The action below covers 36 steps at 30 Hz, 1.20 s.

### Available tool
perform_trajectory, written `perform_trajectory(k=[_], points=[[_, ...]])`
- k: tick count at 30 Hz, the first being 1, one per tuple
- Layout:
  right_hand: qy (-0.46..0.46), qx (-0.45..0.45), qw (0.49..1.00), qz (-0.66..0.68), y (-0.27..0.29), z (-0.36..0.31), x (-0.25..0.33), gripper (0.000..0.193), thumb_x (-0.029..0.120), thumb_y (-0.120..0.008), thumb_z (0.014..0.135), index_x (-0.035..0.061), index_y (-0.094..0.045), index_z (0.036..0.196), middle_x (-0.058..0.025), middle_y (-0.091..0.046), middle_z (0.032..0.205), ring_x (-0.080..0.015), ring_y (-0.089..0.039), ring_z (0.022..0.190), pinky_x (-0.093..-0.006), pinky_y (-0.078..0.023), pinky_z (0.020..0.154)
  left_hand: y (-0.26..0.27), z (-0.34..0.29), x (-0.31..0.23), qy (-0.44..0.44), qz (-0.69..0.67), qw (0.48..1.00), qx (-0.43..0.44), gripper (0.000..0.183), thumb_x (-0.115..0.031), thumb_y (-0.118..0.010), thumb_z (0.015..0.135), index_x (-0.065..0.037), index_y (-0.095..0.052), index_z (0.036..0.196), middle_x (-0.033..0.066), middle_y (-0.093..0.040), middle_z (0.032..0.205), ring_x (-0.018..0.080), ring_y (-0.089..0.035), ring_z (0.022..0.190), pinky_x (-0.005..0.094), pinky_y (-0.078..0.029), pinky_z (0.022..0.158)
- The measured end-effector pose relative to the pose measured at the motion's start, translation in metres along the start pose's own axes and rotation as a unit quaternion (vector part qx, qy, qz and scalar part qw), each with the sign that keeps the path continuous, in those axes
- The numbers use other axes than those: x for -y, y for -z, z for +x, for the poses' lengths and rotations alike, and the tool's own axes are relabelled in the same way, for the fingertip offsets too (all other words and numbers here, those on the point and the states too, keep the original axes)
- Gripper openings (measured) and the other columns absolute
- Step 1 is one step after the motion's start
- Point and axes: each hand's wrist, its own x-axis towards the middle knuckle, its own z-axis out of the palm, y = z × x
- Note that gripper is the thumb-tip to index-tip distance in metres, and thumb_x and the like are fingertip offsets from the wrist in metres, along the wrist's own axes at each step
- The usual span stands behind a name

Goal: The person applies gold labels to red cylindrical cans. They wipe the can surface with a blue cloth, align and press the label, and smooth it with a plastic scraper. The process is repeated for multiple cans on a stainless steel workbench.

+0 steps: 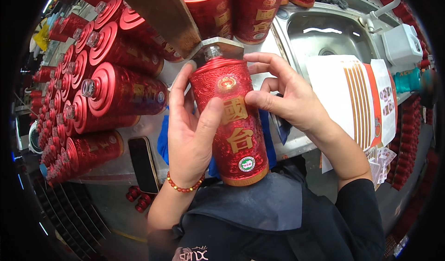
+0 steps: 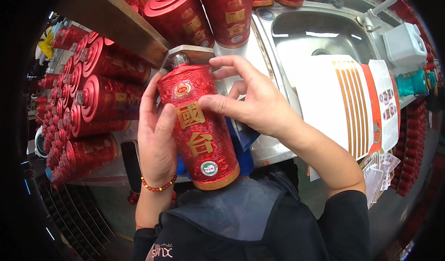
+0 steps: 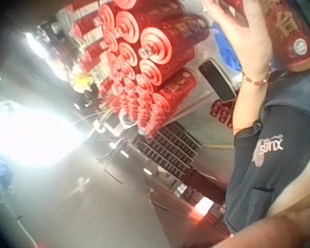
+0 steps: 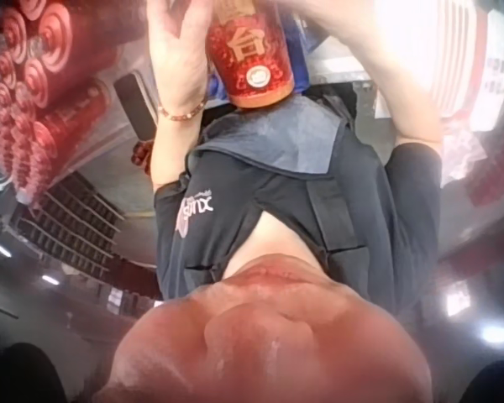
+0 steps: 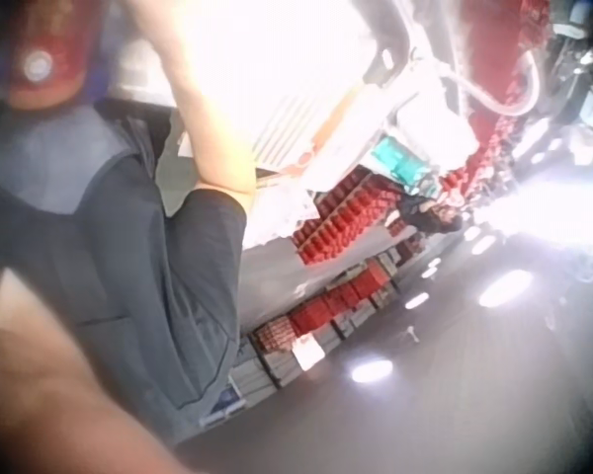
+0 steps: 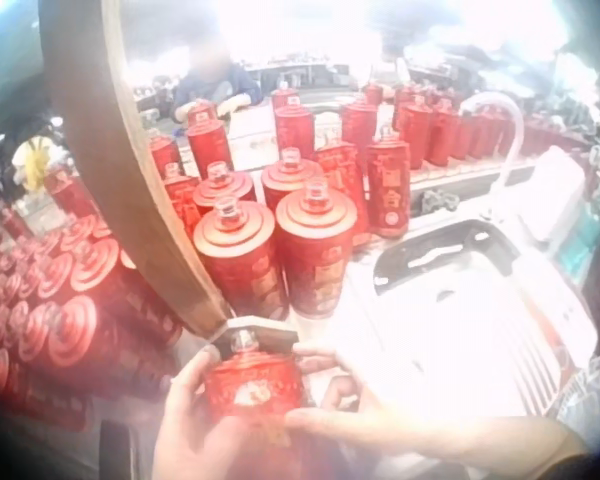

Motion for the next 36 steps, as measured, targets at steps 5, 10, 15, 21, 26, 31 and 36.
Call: perform_trajectory(k=[5,10,15,21,26,31,36], points=[[-0.003,0.005,0.999,-0.042,-0.005,0.01,0.013,0.076,0.032,-0.086,0.087,0.0002,-0.048,0.144,-0.017,-0.061,0.127,-0.0066,-0.062,0.075,-0.0224,-0.052,0.066,-0.007,0.012,-0.005,0.002,-0.01,1.0,-0.012,0.057,-0.005,-0.066,0.101,0.0,-0.036,0.149,0.0147,-0.053,0.138,0.0181,-0.059,0.123,0.0325,-0.051,0.103],[-0.021,0.025,0.999,-0.033,-0.004,0.011,0.016,0.066,0.019,-0.08,0.092,0.0055,-0.049,0.148,-0.0086,-0.055,0.128,-0.0004,-0.054,0.077,-0.0168,-0.045,0.069,-0.006,0.015,-0.001,-0.013,-0.008,1.0,-0.008,0.051,-0.004,-0.066,0.101,0.001,-0.041,0.144,0.0131,-0.057,0.133,0.0173,-0.06,0.12,0.0318,-0.051,0.102],[-0.03,0.026,0.999,-0.002,-0.003,0.014,0.01,0.064,0.018,-0.079,0.092,0.0045,-0.05,0.147,-0.008,-0.055,0.128,-0.0001,-0.053,0.076,-0.0167,-0.045,0.07,-0.005,0.016,0.001,-0.016,-0.007,1.0,-0.005,0.05,-0.005,-0.066,0.101,0.001,-0.041,0.144,0.0136,-0.058,0.134,0.0168,-0.061,0.118,0.0316,-0.05,0.103],[-0.038,0.038,0.998,-0.019,-0.003,0.013,0.02,0.057,0.015,-0.077,0.094,0.0029,-0.053,0.144,-0.0062,-0.059,0.127,0.0009,-0.051,0.075,-0.017,-0.044,0.069,-0.005,0.017,0.002,-0.014,0.015,1.0,0.001,0.049,-0.006,-0.066,0.102,0.001,-0.042,0.144,0.0131,-0.06,0.132,0.0161,-0.06,0.119,0.0314,-0.049,0.103],[-0.038,0.039,0.998,-0.017,-0.003,0.014,0.016,0.053,0.014,-0.076,0.095,0.0022,-0.054,0.142,-0.0053,-0.061,0.128,0.0009,-0.051,0.074,-0.0173,-0.044,0.069,-0.003,0.017,0.004,-0.028,0.039,0.999,-0.002,0.047,-0.007,-0.064,0.103,0.001,-0.042,0.144,0.0132,-0.06,0.131,0.0159,-0.06,0.119,0.031,-0.048,0.104],[-0.043,0.042,0.998,-0.002,-0.004,0.016,0.014,0.051,0.015,-0.075,0.096,0.0029,-0.055,0.141,-0.0047,-0.063,0.124,-0.0001,-0.053,0.075,-0.0178,-0.045,0.069,-0.004,0.016,0.004,-0.038,0.052,0.998,0.003,0.047,-0.011,-0.061,0.106,0.0,-0.041,0.146,0.0133,-0.06,0.133,0.0159,-0.06,0.119,0.0308,-0.048,0.104],[-0.007,-0.002,1.0,0.019,0.009,0.018,-0.003,0.039,0.037,-0.057,0.108,0.0062,-0.067,0.13,-0.0045,-0.069,0.113,-0.0037,-0.057,0.075,-0.0202,-0.05,0.071,0.002,0.014,0.006,-0.014,0.004,1.0,0.011,0.052,-0.016,-0.058,0.108,-0.001,-0.035,0.152,0.0132,-0.06,0.135,0.0158,-0.06,0.119,0.0316,-0.05,0.103]])
